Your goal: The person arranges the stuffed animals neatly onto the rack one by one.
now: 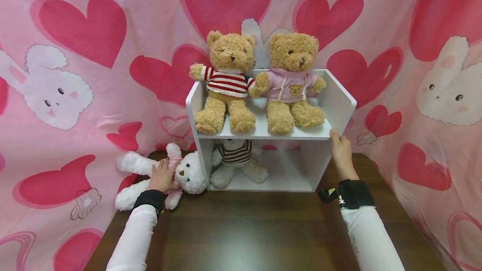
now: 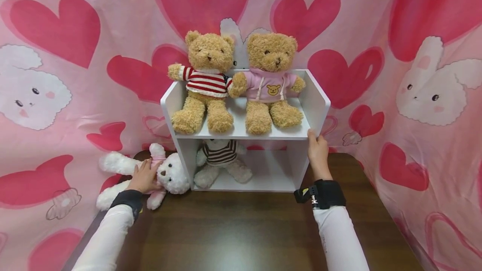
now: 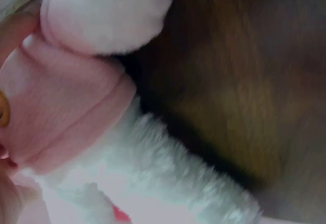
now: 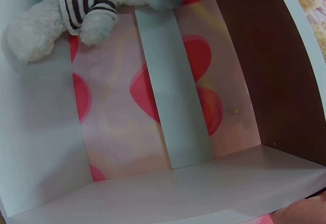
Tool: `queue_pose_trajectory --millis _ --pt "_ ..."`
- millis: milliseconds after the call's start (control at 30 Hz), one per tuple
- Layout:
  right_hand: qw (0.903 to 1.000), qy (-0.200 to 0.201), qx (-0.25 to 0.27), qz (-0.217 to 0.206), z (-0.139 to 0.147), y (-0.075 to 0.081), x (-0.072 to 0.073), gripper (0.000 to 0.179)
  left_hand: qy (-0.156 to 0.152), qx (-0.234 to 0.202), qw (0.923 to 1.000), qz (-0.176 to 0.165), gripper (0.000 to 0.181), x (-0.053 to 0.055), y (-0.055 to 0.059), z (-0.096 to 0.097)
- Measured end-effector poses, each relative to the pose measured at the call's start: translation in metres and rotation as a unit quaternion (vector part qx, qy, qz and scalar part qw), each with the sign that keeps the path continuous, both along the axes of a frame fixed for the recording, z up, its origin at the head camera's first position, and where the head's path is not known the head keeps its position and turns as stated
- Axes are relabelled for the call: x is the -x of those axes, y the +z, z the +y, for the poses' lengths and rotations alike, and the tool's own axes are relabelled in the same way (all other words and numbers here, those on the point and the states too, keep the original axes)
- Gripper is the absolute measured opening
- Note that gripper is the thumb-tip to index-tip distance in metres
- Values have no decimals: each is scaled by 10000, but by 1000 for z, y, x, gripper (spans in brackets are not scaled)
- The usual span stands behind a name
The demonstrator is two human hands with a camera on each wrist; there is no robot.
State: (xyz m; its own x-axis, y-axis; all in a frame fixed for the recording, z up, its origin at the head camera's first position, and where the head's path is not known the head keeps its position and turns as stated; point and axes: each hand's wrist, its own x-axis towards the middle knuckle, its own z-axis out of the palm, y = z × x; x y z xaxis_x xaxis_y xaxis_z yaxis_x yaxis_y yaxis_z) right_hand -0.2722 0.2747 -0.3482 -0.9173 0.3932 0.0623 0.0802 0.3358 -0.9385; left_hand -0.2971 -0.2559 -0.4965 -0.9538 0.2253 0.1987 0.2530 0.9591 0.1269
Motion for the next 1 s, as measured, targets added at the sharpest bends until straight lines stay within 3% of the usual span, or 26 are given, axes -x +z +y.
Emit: queue_pose_trajectory --millis 100,233,500,733,1000 --pt "10000 -41 14 38 1 0 0 67 204 -27 9998 -68 96 2 -4 3" --pt "9999 -97 -21 48 -1 -1 -1 66 276 34 9995 130 99 3 -6 6" --pt "9994 -248 -203 86 -4 -3 2 64 78 214 9990 387 97 -2 -7 4" --pt "9997 -150 -127 108 -5 -2 0 65 121 247 9996 -63 100 -10 -9 2" --pt "9996 -174 -148 140 -1 -1 0 64 -23 127 9997 207 101 -11 -15 0"
